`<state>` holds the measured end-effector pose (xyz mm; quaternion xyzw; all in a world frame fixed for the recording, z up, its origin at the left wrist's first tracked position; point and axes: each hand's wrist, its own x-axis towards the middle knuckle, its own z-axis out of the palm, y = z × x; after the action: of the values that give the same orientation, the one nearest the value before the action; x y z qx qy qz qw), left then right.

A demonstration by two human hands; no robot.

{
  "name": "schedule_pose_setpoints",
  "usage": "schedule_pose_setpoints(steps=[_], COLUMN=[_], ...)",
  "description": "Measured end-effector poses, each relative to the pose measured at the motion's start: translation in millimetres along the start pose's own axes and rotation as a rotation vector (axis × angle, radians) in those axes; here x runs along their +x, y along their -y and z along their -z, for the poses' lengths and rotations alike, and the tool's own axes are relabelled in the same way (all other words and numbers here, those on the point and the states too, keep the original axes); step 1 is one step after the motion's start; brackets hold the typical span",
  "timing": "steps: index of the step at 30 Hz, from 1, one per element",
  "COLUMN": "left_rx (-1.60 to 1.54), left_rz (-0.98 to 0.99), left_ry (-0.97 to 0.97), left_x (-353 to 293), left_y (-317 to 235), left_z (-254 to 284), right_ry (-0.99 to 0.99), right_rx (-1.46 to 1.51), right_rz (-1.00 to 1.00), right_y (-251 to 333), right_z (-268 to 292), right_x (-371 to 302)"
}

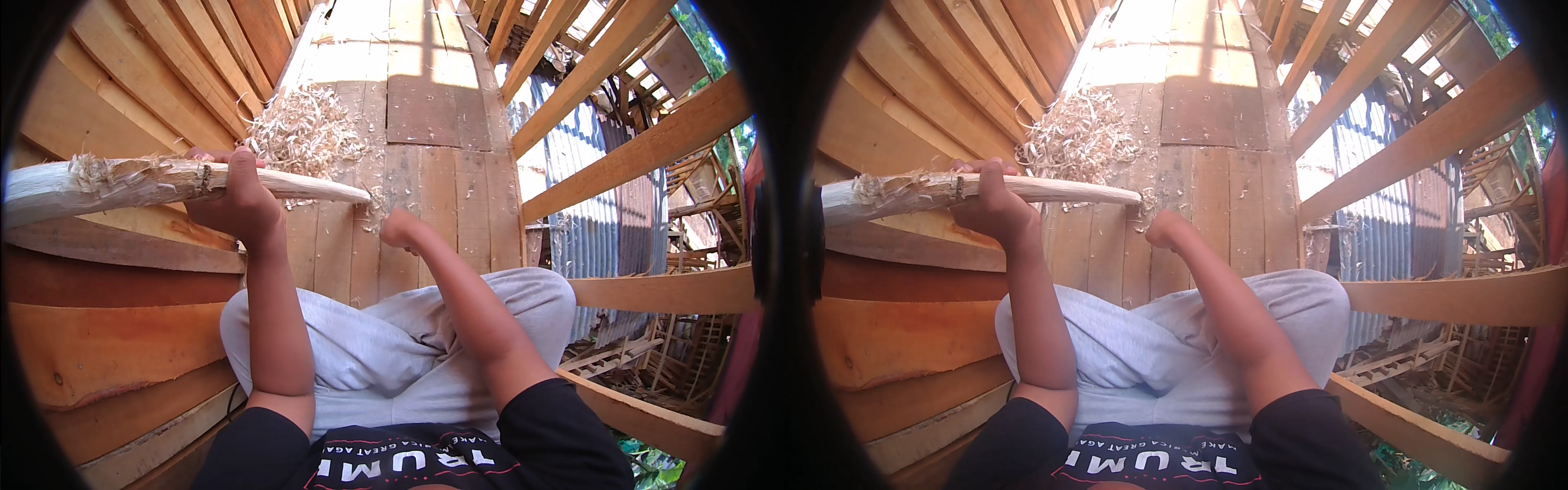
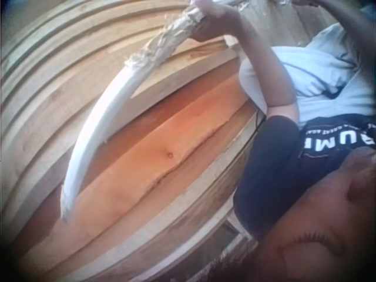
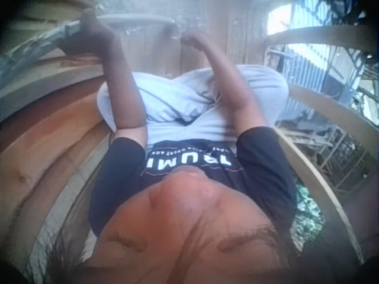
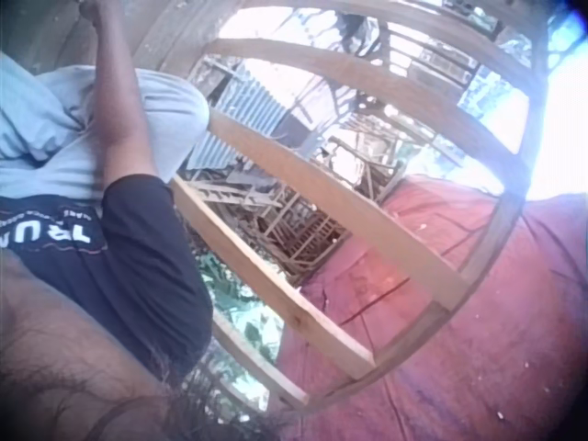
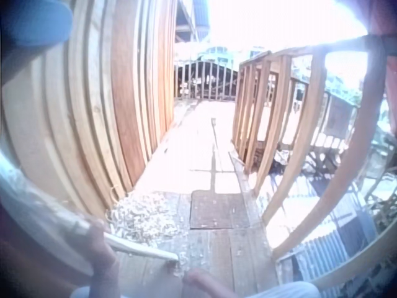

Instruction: The person carves a wooden stick using a knife, removing bark and shaping the wood. They repeatedly scrape and shave the stick, producing wood shavings that accumulate on the floor.

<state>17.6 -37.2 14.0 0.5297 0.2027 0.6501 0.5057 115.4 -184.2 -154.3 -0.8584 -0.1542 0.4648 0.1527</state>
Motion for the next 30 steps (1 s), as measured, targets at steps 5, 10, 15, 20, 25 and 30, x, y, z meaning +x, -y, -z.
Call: schedule_pose_setpoints(steps=[5,10,15,20,25,30], left_rx=[0.005,0.014,-0.009,-0.014,-0.076,-0.117], left_rz=[-0.013,-0.010,0.015,0.006,-0.010,0.025], left_ry=[0.048,0.053,0.055,0.108,0.162,0.216], left_x=[0,-5,-7,-7,-1,2], left_y=[1,-6,-8,-10,-1,1], left_z=[2,-4,-7,-7,-1,5], right_ry=[-0.002,-0.065,-0.068,-0.106,-0.132,-0.124], right_rx=[-0.024,-0.091,-0.078,-0.053,-0.111,-0.140], right_rz=[-0.011,0.015,0.006,-0.020,0.043,0.077], right_y=[3,-2,-11,-12,-16,-16], right_z=[1,-7,-15,-21,-27,-28], right_x=[-1,9,25,29,32,32])
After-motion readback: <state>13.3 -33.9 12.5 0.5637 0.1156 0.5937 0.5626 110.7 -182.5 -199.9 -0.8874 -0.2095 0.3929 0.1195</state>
